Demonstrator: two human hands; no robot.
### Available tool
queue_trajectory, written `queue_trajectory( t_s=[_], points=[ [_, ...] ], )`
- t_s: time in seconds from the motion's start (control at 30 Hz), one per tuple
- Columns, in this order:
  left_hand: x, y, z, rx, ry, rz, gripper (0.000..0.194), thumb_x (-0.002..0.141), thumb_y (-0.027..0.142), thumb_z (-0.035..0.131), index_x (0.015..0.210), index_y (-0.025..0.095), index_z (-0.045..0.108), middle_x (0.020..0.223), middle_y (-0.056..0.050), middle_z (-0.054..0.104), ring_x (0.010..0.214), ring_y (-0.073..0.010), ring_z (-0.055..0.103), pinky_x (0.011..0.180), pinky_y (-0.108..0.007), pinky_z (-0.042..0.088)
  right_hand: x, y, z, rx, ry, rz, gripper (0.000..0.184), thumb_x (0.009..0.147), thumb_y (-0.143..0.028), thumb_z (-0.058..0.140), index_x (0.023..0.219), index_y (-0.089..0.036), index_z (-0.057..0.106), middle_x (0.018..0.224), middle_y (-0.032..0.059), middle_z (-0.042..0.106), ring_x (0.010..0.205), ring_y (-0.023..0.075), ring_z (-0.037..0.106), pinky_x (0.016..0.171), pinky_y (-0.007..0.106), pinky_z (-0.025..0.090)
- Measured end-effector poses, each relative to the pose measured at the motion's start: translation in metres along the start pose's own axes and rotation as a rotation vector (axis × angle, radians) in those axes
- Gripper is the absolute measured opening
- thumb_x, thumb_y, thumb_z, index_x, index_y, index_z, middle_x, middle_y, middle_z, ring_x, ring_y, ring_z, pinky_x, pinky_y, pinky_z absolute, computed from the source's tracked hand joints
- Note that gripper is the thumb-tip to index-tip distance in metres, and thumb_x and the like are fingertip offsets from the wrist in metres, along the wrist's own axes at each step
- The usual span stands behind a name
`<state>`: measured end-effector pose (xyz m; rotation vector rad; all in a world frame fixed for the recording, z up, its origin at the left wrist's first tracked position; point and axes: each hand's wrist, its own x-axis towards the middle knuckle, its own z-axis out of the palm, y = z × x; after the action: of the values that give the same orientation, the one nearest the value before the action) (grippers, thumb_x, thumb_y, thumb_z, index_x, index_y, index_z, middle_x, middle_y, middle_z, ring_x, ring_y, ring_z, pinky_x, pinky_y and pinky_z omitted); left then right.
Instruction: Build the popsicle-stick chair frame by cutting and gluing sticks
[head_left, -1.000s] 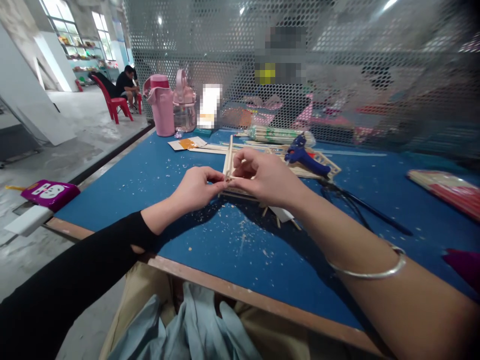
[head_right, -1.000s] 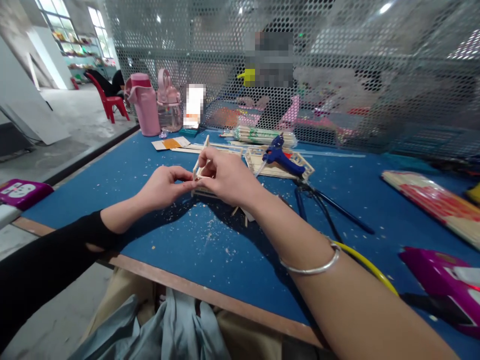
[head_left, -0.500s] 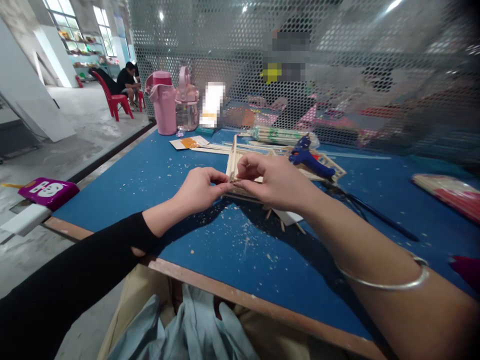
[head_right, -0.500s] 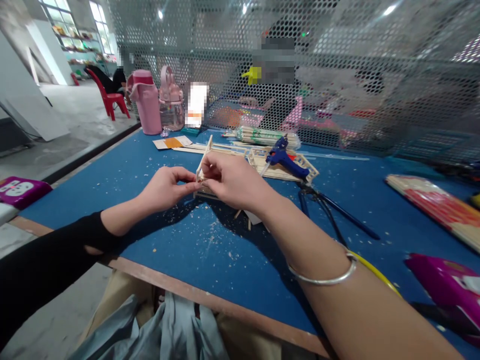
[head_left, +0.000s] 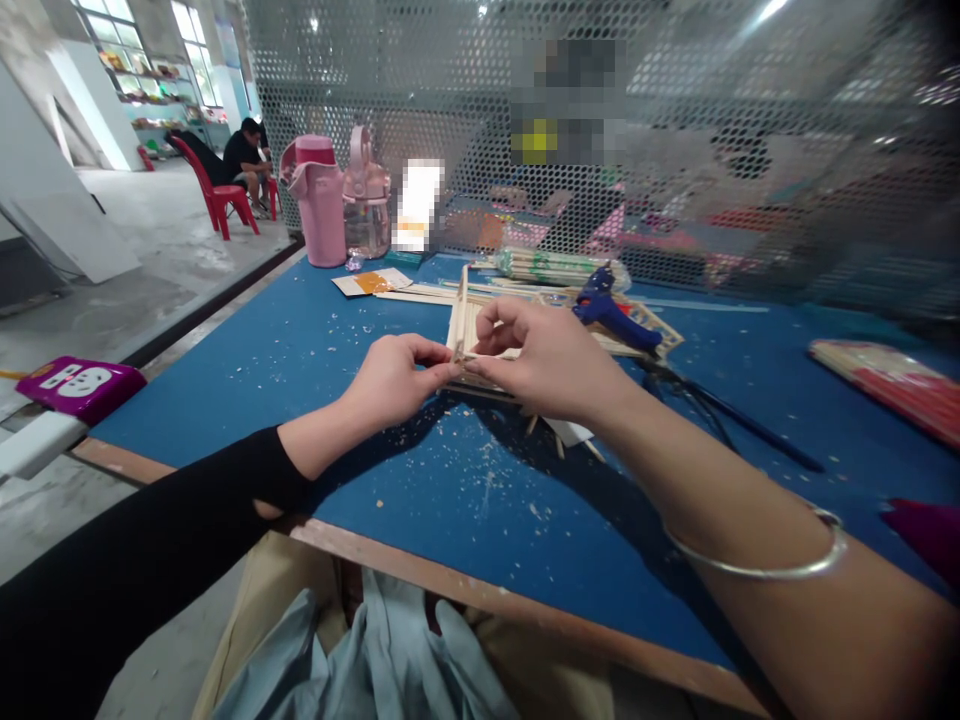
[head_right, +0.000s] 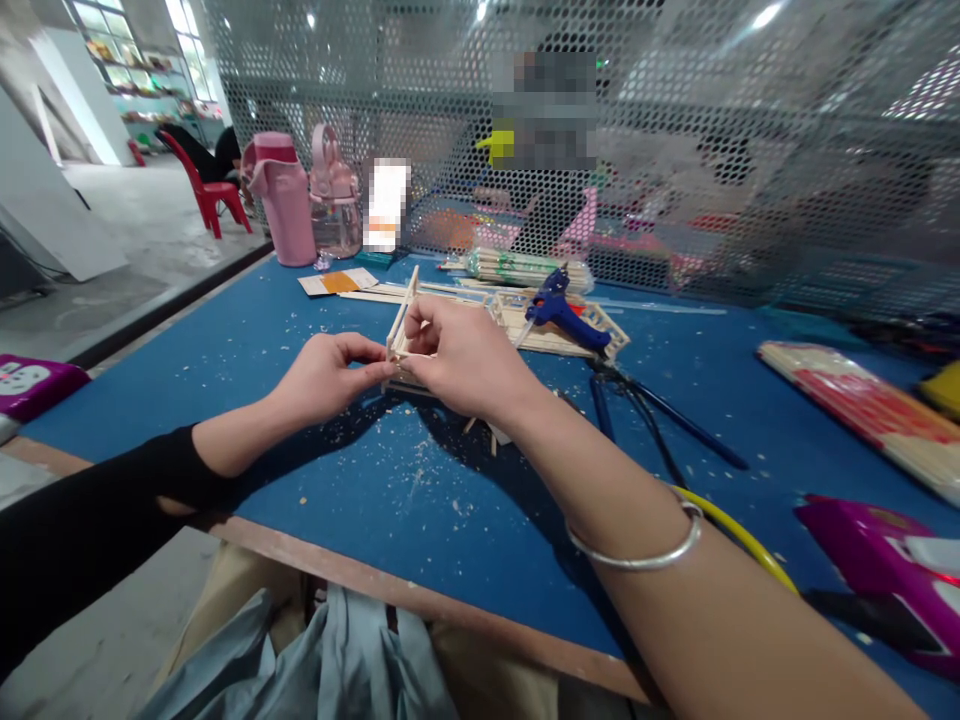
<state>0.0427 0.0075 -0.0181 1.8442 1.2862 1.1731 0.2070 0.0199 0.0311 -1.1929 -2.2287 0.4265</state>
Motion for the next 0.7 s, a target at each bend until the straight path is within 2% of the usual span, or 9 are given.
queue_trajectory(
  t_s=[0.2, 0.33, 0.7],
  points=[
    [0.0007, 0.0035, -0.0022, -0.058, -0.025, 0.051, 0.025, 0.074, 0.014, 0.067, 0.098, 0.011, 0.071, 0.085, -0.007, 0.074, 0.075, -0.0156, 0.064, 0.074, -0.031, 0.049, 0.0010, -0.0020, -0.0023, -0.003, -0.035, -0.038, 0.022, 0.066, -0.010, 0.063, 0.074, -0.021, 0.045, 0.068, -0.0001, 0.064, 0.063, 0.0161, 0.062, 0.057, 0.028, 0.043],
    [0.0019, 0.0070, -0.0038, -0.096, -0.076, -0.001, 0.016, 0.075, 0.013, 0.067, 0.090, 0.011, 0.072, 0.087, -0.008, 0.075, 0.078, -0.0163, 0.064, 0.076, -0.031, 0.050, -0.0009, -0.0014, -0.0013, 0.043, -0.019, -0.026, 0.022, 0.067, -0.012, 0.063, 0.076, -0.021, 0.045, 0.068, 0.0001, 0.064, 0.065, 0.0169, 0.063, 0.057, 0.028, 0.043],
    [0.0021, 0.0038, -0.0038, -0.155, -0.072, -0.028, 0.012, 0.072, 0.013, 0.069, 0.083, 0.013, 0.073, 0.080, -0.005, 0.074, 0.072, -0.0151, 0.063, 0.076, -0.032, 0.050, -0.0007, -0.0026, -0.0017, 0.111, -0.052, 0.024, 0.024, 0.065, -0.012, 0.064, 0.077, -0.021, 0.046, 0.068, 0.0002, 0.066, 0.064, 0.0167, 0.063, 0.056, 0.028, 0.043]
  ],
)
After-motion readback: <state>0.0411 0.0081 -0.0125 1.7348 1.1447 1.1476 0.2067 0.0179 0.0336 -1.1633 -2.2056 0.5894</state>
